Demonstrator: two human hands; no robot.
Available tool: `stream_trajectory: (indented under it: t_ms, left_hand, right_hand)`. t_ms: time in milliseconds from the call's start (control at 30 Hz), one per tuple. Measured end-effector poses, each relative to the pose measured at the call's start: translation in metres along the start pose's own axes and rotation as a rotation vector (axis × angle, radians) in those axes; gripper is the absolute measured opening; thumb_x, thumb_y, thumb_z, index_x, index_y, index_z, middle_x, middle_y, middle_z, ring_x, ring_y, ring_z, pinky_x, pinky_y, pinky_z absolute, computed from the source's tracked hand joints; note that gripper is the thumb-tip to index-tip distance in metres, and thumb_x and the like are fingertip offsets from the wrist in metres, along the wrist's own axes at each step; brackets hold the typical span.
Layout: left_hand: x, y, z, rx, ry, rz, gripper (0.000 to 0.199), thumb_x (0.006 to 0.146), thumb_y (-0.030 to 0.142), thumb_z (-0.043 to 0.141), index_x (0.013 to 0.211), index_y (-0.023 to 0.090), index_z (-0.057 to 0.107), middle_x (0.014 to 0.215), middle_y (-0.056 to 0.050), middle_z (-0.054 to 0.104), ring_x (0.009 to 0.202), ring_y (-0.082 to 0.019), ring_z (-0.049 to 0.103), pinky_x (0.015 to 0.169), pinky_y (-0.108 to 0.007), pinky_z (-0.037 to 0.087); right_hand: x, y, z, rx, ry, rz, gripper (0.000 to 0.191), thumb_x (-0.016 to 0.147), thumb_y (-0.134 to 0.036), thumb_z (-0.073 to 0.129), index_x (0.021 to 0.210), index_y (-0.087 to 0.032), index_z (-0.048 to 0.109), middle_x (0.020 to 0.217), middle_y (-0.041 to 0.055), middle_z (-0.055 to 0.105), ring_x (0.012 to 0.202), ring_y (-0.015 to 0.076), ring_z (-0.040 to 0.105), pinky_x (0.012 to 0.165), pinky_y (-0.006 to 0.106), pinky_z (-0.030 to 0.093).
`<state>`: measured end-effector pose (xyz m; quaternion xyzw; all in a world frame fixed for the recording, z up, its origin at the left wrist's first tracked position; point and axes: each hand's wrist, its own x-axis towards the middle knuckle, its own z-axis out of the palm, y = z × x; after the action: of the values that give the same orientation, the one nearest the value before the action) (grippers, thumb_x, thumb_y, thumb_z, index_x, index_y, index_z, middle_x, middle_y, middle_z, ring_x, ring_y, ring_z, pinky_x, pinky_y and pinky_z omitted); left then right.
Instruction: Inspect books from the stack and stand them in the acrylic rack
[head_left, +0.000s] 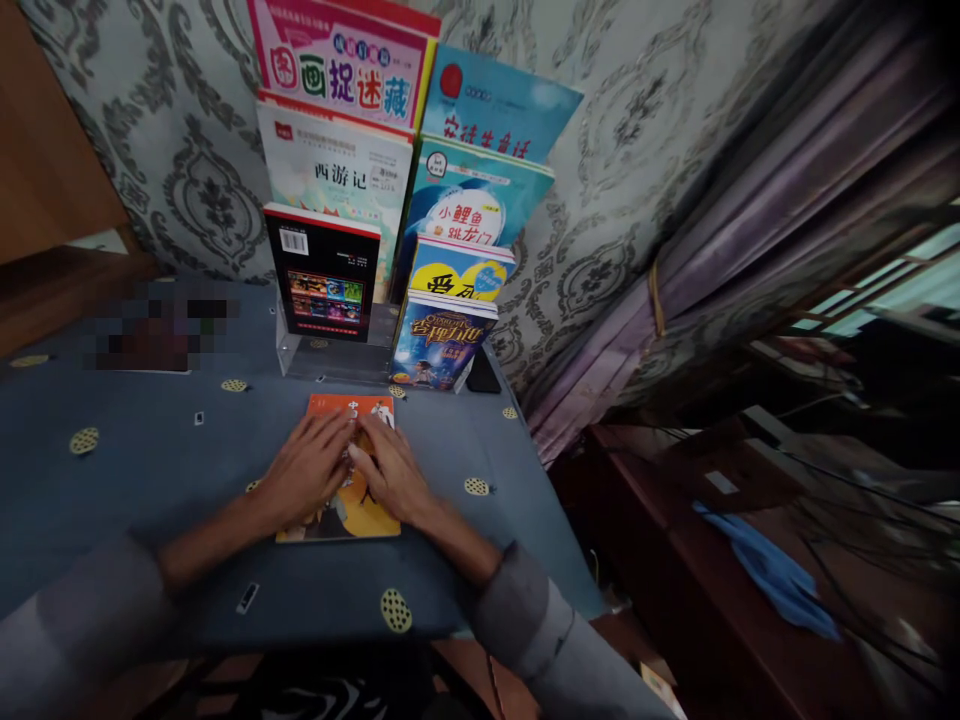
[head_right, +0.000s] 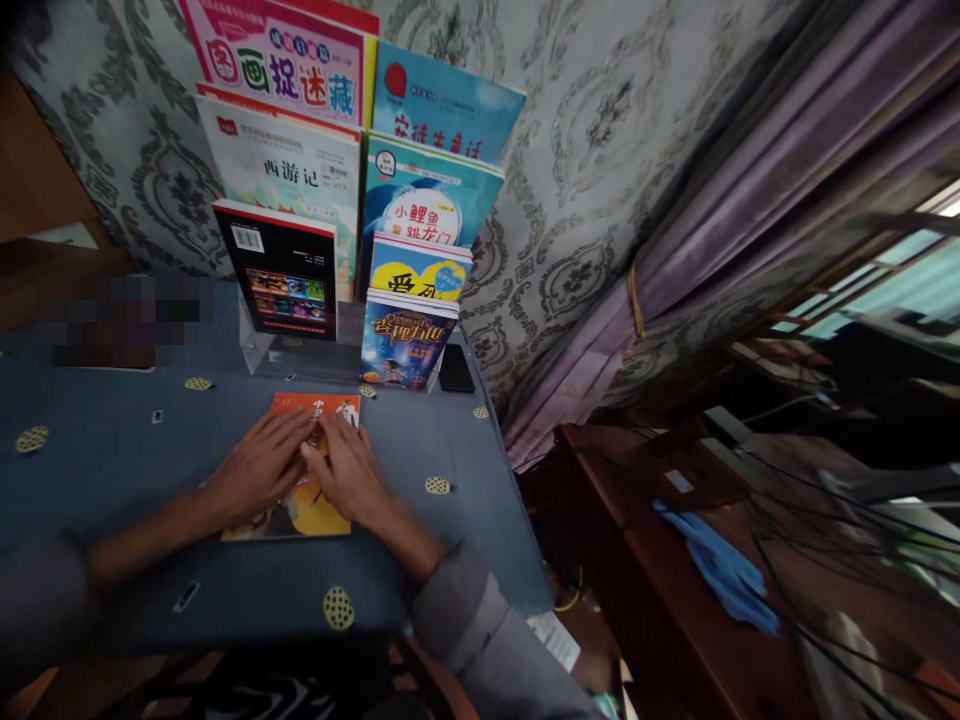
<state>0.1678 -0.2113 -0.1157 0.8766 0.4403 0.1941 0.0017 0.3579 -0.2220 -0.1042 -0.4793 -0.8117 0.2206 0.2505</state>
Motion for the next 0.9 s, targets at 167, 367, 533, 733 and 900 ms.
stream_trajectory:
  t_ms: [167,367,533,733,900]
  left_hand:
    - [0.005,-0.031,0.012,0.06,0.049,-0.204,0.06,0.099,0.045,0.041,0.145,0.007,0.052,0.156,-0.022,0.048,0.148,-0.034,0.043,0.116,-0.053,0.041]
    - [0.002,-0.037,0.028,0.026,0.091,-0.218,0.064,0.099,0.05,0.038,0.144,0.006,0.053,0.157,-0.022,0.048,0.15,-0.033,0.039,0.118,-0.051,0.039]
    - [-0.001,-0.032,0.031,0.042,0.102,-0.289,0.061,0.098,0.048,0.042,0.144,0.01,0.054,0.158,-0.021,0.046,0.147,-0.038,0.043,0.117,-0.056,0.037]
    - [0.001,-0.027,0.029,-0.032,0.128,-0.296,0.057,0.096,0.044,0.046,0.141,0.01,0.056,0.156,-0.021,0.049,0.143,-0.035,0.048,0.119,-0.052,0.038]
    - [0.0,-0.024,0.035,-0.243,0.209,-0.335,0.06,0.095,0.044,0.047,0.144,0.012,0.053,0.156,-0.019,0.05,0.147,-0.034,0.044,0.118,-0.053,0.039]
  right_hand:
    - [0.043,-0.002,0.003,-0.238,-0.057,0.014,0.049,0.104,-0.028,0.045,0.15,-0.01,0.048,0.161,0.0195,0.041,0.155,0.0298,0.029,0.126,0.06,0.014]
    - [0.055,0.003,-0.004,-0.33,0.023,0.165,0.064,0.102,-0.039,0.051,0.15,0.002,0.044,0.154,0.0267,0.047,0.147,0.0345,0.04,0.122,0.048,0.03]
    - [0.041,0.001,0.0,-0.322,0.046,0.204,0.062,0.102,-0.035,0.049,0.151,0.001,0.044,0.159,0.0289,0.04,0.15,0.037,0.037,0.12,0.05,0.032]
    - [0.004,-0.008,0.015,-0.304,0.043,0.159,0.063,0.098,-0.035,0.056,0.154,-0.01,0.044,0.165,0.0238,0.031,0.153,0.0397,0.031,0.121,0.057,0.031]
    - [-0.02,-0.009,0.019,-0.239,0.035,0.102,0.076,0.092,-0.045,0.065,0.155,-0.009,0.042,0.168,0.0239,0.023,0.155,0.0419,0.022,0.122,0.062,0.028]
